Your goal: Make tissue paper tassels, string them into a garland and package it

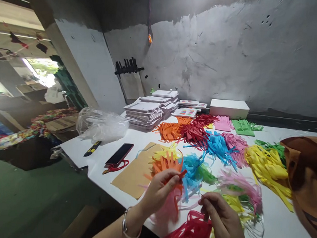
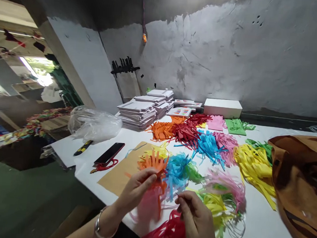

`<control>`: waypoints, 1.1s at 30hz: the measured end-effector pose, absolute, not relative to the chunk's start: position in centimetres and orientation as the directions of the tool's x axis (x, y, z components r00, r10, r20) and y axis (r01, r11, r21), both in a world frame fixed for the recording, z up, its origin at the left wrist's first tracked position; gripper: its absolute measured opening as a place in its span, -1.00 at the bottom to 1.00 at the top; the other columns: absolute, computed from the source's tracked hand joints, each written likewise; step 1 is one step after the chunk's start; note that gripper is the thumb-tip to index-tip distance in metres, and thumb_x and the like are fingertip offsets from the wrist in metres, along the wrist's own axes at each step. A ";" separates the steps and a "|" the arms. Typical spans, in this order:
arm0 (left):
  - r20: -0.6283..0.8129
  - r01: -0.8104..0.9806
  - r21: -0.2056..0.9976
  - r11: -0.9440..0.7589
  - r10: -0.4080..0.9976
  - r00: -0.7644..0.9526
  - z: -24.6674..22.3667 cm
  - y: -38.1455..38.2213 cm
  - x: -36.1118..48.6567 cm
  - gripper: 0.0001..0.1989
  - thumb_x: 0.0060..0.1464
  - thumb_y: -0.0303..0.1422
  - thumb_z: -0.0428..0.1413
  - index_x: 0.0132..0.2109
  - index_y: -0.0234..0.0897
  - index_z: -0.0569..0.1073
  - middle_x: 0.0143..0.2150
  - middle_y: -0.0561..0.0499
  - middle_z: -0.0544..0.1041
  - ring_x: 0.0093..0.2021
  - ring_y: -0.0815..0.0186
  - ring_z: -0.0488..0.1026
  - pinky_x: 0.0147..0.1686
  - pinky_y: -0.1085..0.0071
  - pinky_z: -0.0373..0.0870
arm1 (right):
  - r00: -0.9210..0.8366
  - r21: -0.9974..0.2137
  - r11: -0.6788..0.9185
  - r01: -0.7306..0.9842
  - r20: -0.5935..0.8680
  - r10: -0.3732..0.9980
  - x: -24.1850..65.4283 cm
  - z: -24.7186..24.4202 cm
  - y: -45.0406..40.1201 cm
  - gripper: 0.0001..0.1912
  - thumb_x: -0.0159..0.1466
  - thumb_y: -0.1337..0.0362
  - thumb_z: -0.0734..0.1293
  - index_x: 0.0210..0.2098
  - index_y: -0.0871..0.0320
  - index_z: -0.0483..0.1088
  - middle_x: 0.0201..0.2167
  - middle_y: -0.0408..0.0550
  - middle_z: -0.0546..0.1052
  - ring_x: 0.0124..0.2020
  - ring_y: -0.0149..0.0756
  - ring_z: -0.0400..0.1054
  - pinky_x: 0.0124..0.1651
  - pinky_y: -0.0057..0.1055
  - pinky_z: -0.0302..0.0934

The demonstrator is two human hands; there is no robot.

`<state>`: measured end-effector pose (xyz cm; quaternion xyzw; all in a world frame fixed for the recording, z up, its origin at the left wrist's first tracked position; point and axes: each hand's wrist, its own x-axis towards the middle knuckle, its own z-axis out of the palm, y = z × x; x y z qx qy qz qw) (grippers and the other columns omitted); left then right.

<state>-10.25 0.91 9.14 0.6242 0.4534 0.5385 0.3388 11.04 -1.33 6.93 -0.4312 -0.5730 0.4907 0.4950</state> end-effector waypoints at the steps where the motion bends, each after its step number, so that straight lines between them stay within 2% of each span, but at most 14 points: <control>1: 0.294 0.101 0.951 -0.293 0.956 0.003 8.5 0.3 -9.3 -0.74 0.24 -0.14 0.14 -0.21 -0.25 0.55 -0.36 -0.03 0.56 -0.33 0.28 0.49 -0.29 0.39 0.43 | -0.117 -0.989 0.147 -0.004 0.146 0.982 10.7 7.3 -1.4 -0.65 0.31 -0.06 0.30 -0.22 0.10 0.49 -0.46 -0.11 0.53 -0.45 -0.30 0.40 -0.37 -0.47 0.28; 3: 0.167 -0.115 0.979 -0.168 0.986 -0.015 7.4 -0.5 -7.8 -0.72 0.19 -0.12 0.20 -0.15 -0.24 0.53 -0.36 -0.01 0.56 -0.31 0.29 0.50 -0.25 0.40 0.43 | -0.110 -0.986 0.167 0.003 0.166 0.980 10.1 7.9 -1.3 -0.66 0.33 -0.03 0.29 -0.20 0.11 0.50 -0.54 -0.15 0.47 -0.53 -0.33 0.35 -0.45 -0.48 0.23; 5: 0.090 -0.282 0.955 -0.090 0.996 -0.010 6.5 -0.7 -6.7 -0.69 0.14 -0.11 0.25 -0.11 -0.23 0.51 -0.40 0.02 0.55 -0.33 0.31 0.50 -0.23 0.41 0.43 | -0.155 -0.971 0.233 0.052 0.223 0.962 9.5 8.2 -1.1 -0.68 0.37 0.01 0.25 -0.21 0.11 0.50 -0.54 -0.16 0.46 -0.56 -0.37 0.31 -0.48 -0.50 0.18; 8: 0.004 -0.434 0.901 0.006 1.000 0.021 5.8 -0.5 -5.9 -0.67 0.08 -0.13 0.31 -0.12 -0.23 0.49 -0.40 0.03 0.54 -0.34 0.33 0.50 -0.25 0.44 0.43 | -0.211 -0.945 0.296 0.136 0.264 0.941 8.9 8.1 -0.7 -0.68 0.39 0.06 0.22 -0.22 0.13 0.50 -0.48 -0.13 0.48 -0.55 -0.40 0.29 -0.50 -0.51 0.13; 12: -0.031 -0.509 0.859 0.048 0.999 0.041 5.6 -0.4 -5.4 -0.68 0.05 -0.15 0.34 -0.15 -0.22 0.49 -0.37 0.04 0.54 -0.32 0.33 0.52 -0.24 0.44 0.44 | -0.194 -0.953 0.251 0.169 0.218 0.956 8.8 7.7 -0.4 -0.65 0.39 0.03 0.22 -0.27 0.15 0.48 -0.52 -0.15 0.44 -0.57 -0.42 0.22 -0.56 -0.52 0.04; 17: -0.005 -0.483 0.875 0.025 0.999 0.042 5.3 -0.4 -5.3 -0.71 0.07 -0.15 0.32 -0.17 -0.22 0.50 -0.38 0.05 0.53 -0.35 0.36 0.49 -0.26 0.46 0.43 | -0.194 -0.954 0.222 0.204 0.183 0.964 8.7 7.3 -0.3 -0.64 0.37 0.02 0.23 -0.30 0.16 0.47 -0.55 -0.15 0.43 -0.58 -0.42 0.20 -0.57 -0.51 -0.01; 20: 0.031 -0.372 0.928 -0.020 0.999 0.022 4.8 -0.5 -5.7 -0.74 0.10 -0.15 0.29 -0.22 -0.23 0.52 -0.36 0.03 0.53 -0.32 0.34 0.48 -0.26 0.45 0.43 | -0.205 -0.960 0.197 0.200 0.155 0.966 8.8 7.3 -0.1 -0.64 0.35 0.02 0.25 -0.37 0.16 0.46 -0.57 -0.15 0.41 -0.58 -0.42 0.20 -0.56 -0.51 0.00; 22: 0.106 -0.199 0.975 -0.103 0.994 0.006 4.5 -0.6 -6.0 -0.78 0.15 -0.16 0.25 -0.22 -0.23 0.55 -0.31 -0.01 0.55 -0.29 0.30 0.49 -0.25 0.43 0.42 | -0.221 -0.984 0.119 0.130 0.088 0.971 9.0 7.3 0.0 -0.64 0.34 0.00 0.28 -0.36 0.16 0.44 -0.60 -0.17 0.40 -0.61 -0.44 0.20 -0.57 -0.53 0.01; 25: 0.257 0.086 0.962 -0.260 0.965 0.047 4.5 -0.8 -6.5 -0.86 0.24 -0.26 0.15 -0.21 -0.20 0.56 -0.32 -0.03 0.56 -0.33 0.28 0.48 -0.32 0.41 0.39 | -0.270 -0.994 -0.086 -0.063 -0.066 0.961 9.3 7.3 0.1 -0.58 0.30 -0.07 0.32 -0.10 0.15 0.39 -0.65 -0.25 0.42 -0.72 -0.48 0.19 -0.64 -0.57 0.00; 27: 0.370 0.232 0.894 -0.383 0.924 0.100 4.7 -1.0 -6.6 -0.89 0.27 -0.35 0.11 -0.19 -0.17 0.54 -0.34 -0.02 0.55 -0.36 0.28 0.47 -0.36 0.41 0.37 | -0.330 -0.976 -0.163 -0.142 -0.108 0.938 9.4 7.2 0.1 -0.50 0.27 -0.10 0.35 -0.01 0.15 0.32 -0.63 -0.26 0.45 -0.75 -0.48 0.22 -0.66 -0.58 0.01; 30: 0.552 0.409 0.702 -0.584 0.808 0.205 5.1 -1.0 -6.6 -0.84 0.26 -0.48 0.08 -0.10 -0.16 0.51 -0.35 -0.03 0.54 -0.34 0.25 0.46 -0.34 0.38 0.36 | -0.363 -0.975 -0.170 -0.145 -0.108 0.926 9.7 6.6 0.2 -0.54 0.28 -0.11 0.34 -0.11 0.16 0.32 -0.63 -0.24 0.46 -0.74 -0.48 0.26 -0.65 -0.59 0.02; 33: 0.614 0.490 0.562 -0.667 0.733 0.294 5.3 -0.8 -6.5 -0.80 0.26 -0.53 0.06 -0.04 -0.19 0.47 -0.32 -0.06 0.54 -0.32 0.25 0.45 -0.32 0.37 0.36 | -0.321 -0.980 -0.142 -0.136 -0.092 0.943 9.9 5.6 0.3 -0.60 0.33 -0.10 0.28 -0.17 0.14 0.33 -0.62 -0.26 0.42 -0.70 -0.46 0.25 -0.61 -0.55 0.06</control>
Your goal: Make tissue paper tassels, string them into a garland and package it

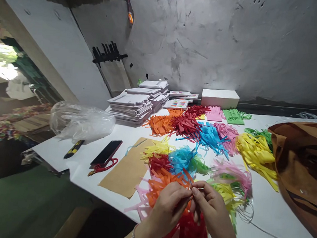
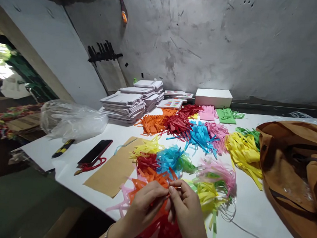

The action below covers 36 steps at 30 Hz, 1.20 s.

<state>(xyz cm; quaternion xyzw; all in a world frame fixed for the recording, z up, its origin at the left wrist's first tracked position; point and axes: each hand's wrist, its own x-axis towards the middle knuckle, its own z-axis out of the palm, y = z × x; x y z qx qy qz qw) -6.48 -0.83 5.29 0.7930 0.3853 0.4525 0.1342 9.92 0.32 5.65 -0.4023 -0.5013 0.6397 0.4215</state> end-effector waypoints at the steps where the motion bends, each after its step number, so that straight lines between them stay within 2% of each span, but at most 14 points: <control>1: 0.624 0.497 0.540 -0.679 0.719 0.305 5.3 -0.8 -6.4 -0.81 0.27 -0.53 0.05 -0.04 -0.21 0.46 -0.31 -0.07 0.54 -0.32 0.25 0.44 -0.31 0.37 0.36 | -0.290 -0.987 -0.103 -0.120 -0.064 0.955 9.9 5.4 0.4 -0.62 0.34 -0.09 0.28 -0.21 0.13 0.34 -0.60 -0.25 0.41 -0.64 -0.44 0.27 -0.57 -0.53 0.11; 4: 0.643 0.514 0.473 -0.716 0.679 0.354 4.9 -0.6 -6.2 -0.84 0.29 -0.52 0.03 -0.07 -0.26 0.46 -0.31 -0.06 0.54 -0.33 0.28 0.42 -0.30 0.38 0.34 | -0.156 -0.995 0.057 -0.085 0.070 0.985 9.6 5.0 0.6 -0.68 0.30 -0.02 0.36 -0.33 0.13 0.40 -0.39 -0.14 0.46 -0.33 -0.33 0.38 -0.29 -0.46 0.27; 6: 0.591 0.551 0.430 -0.716 0.684 0.428 4.5 -0.6 -6.1 -0.87 0.29 -0.51 0.04 -0.11 -0.28 0.47 -0.34 -0.04 0.54 -0.34 0.28 0.40 -0.31 0.39 0.32 | -0.040 -0.969 0.086 -0.233 0.097 0.994 9.4 5.2 1.0 -0.72 0.26 0.02 0.41 -0.33 0.11 0.41 -0.35 -0.13 0.48 -0.26 -0.32 0.38 -0.18 -0.43 0.28; 9: 0.457 0.631 0.370 -0.682 0.725 0.516 3.5 -0.5 -5.9 -0.88 0.29 -0.47 0.06 -0.16 -0.27 0.51 -0.35 -0.03 0.55 -0.34 0.26 0.40 -0.32 0.37 0.29 | 0.096 -0.780 0.080 -0.620 0.026 0.995 10.5 6.5 1.8 -0.76 0.25 0.09 0.44 -0.29 0.06 0.34 -0.58 -0.32 0.32 -0.56 -0.47 0.22 -0.41 -0.50 0.23; 12: 0.371 0.682 0.357 -0.638 0.767 0.523 3.0 -0.3 -6.1 -0.83 0.29 -0.46 0.05 -0.18 -0.25 0.55 -0.35 -0.04 0.55 -0.32 0.23 0.41 -0.30 0.33 0.32 | 0.303 -0.663 0.254 -0.704 0.044 0.952 13.8 8.2 2.7 -0.79 0.26 0.22 0.43 -0.33 0.07 0.29 -0.69 -0.42 0.11 -0.71 -0.54 -0.11 -0.63 -0.59 -0.04; 15: 0.313 0.625 0.483 -0.614 0.787 0.531 3.6 -0.1 -6.8 -0.80 0.29 -0.40 0.08 0.00 -0.20 0.53 -0.13 -0.09 0.59 -0.13 0.18 0.47 -0.10 0.26 0.40 | 0.549 -0.738 0.539 -0.406 0.275 0.790 16.5 8.8 2.4 -0.82 0.25 0.36 0.39 -0.37 0.08 0.27 -0.69 -0.40 0.11 -0.71 -0.52 -0.11 -0.63 -0.59 -0.04; 17: 0.296 0.564 0.597 -0.571 0.810 0.506 4.7 0.3 -7.8 -0.70 0.32 -0.36 0.05 0.15 -0.16 0.45 0.09 -0.12 0.52 0.06 0.17 0.43 0.08 0.23 0.37 | 0.409 -0.829 0.538 -0.154 0.442 0.798 16.2 7.7 1.3 -0.92 0.28 0.34 0.35 -0.32 0.06 0.34 -0.64 -0.34 0.29 -0.67 -0.49 0.10 -0.57 -0.58 0.11; 19: 0.283 0.581 0.654 -0.485 0.868 0.407 5.8 1.0 -9.2 -0.68 0.36 -0.40 -0.04 0.18 -0.18 0.43 0.16 -0.13 0.46 0.16 0.21 0.39 0.17 0.24 0.32 | 0.149 -0.868 0.497 0.003 0.492 0.858 14.1 5.2 -0.3 -0.93 0.25 0.33 0.36 -0.38 0.07 0.42 -0.44 -0.16 0.55 -0.57 -0.41 0.34 -0.50 -0.53 0.22; 20: 0.263 0.622 0.650 -0.436 0.897 0.354 6.2 1.5 -10.1 -0.66 0.36 -0.45 -0.09 0.16 -0.20 0.44 0.16 -0.13 0.46 0.16 0.22 0.38 0.18 0.25 0.31 | -0.119 -0.830 0.524 0.191 0.510 0.852 12.8 3.7 -1.1 -0.89 0.27 0.33 0.32 -0.40 0.05 0.42 -0.19 -0.08 0.62 -0.51 -0.40 0.42 -0.46 -0.52 0.26; 22: 0.195 0.705 0.603 -0.373 0.926 0.323 6.6 2.5 -11.8 -0.64 0.31 -0.53 -0.09 0.12 -0.22 0.46 0.13 -0.13 0.47 0.14 0.22 0.40 0.17 0.26 0.32 | -0.538 -0.597 0.617 0.513 0.336 0.773 10.4 0.6 -2.3 -0.84 0.21 0.43 0.28 -0.38 0.06 0.43 0.25 -0.02 0.40 -0.48 -0.40 0.51 -0.46 -0.52 0.29; 24: 0.104 0.740 0.551 -0.385 0.912 0.397 6.2 3.1 -13.1 -0.63 0.22 -0.53 0.04 0.13 -0.18 0.46 0.13 -0.09 0.47 0.07 0.21 0.45 0.09 0.30 0.39 | -0.695 -0.339 0.689 0.641 0.125 0.708 9.3 -1.7 -2.8 -0.73 0.10 0.54 0.28 -0.30 0.09 0.46 0.34 0.09 0.27 -0.46 -0.31 0.57 -0.44 -0.50 0.33; 27: 0.016 0.743 0.511 -0.433 0.869 0.495 4.7 3.2 -13.7 -0.67 0.05 -0.51 0.21 -0.02 -0.14 0.55 0.01 -0.03 0.53 -0.12 0.22 0.52 -0.14 0.39 0.45 | -0.702 -0.200 0.700 0.685 0.071 0.708 10.7 -3.0 -2.2 -0.51 0.07 0.62 0.22 -0.10 0.08 0.47 0.29 0.09 0.35 -0.21 -0.20 0.60 -0.22 -0.46 0.42; 31: 0.002 0.790 0.451 -0.415 0.886 0.464 2.8 3.0 -13.5 -0.87 0.12 -0.52 0.14 -0.24 -0.23 0.55 -0.17 -0.05 0.51 -0.25 0.25 0.50 -0.25 0.41 0.41 | -0.597 -0.177 0.620 0.764 0.169 0.784 16.4 -3.3 -0.9 -0.45 0.12 0.61 0.16 -0.02 0.07 0.48 0.25 0.01 0.41 0.08 -0.21 0.48 -0.01 -0.40 0.41; 36: 0.055 0.803 0.464 -0.375 0.917 0.396 2.6 3.7 -14.4 -0.81 0.20 -0.47 0.09 -0.04 -0.21 0.48 -0.05 -0.06 0.48 -0.12 0.23 0.48 -0.13 0.37 0.42 | -0.421 -0.223 0.442 0.869 0.137 0.897 23.5 -3.4 0.0 -0.53 0.20 0.43 0.18 0.03 0.08 0.49 0.20 0.05 0.46 0.12 -0.15 0.45 0.00 -0.36 0.42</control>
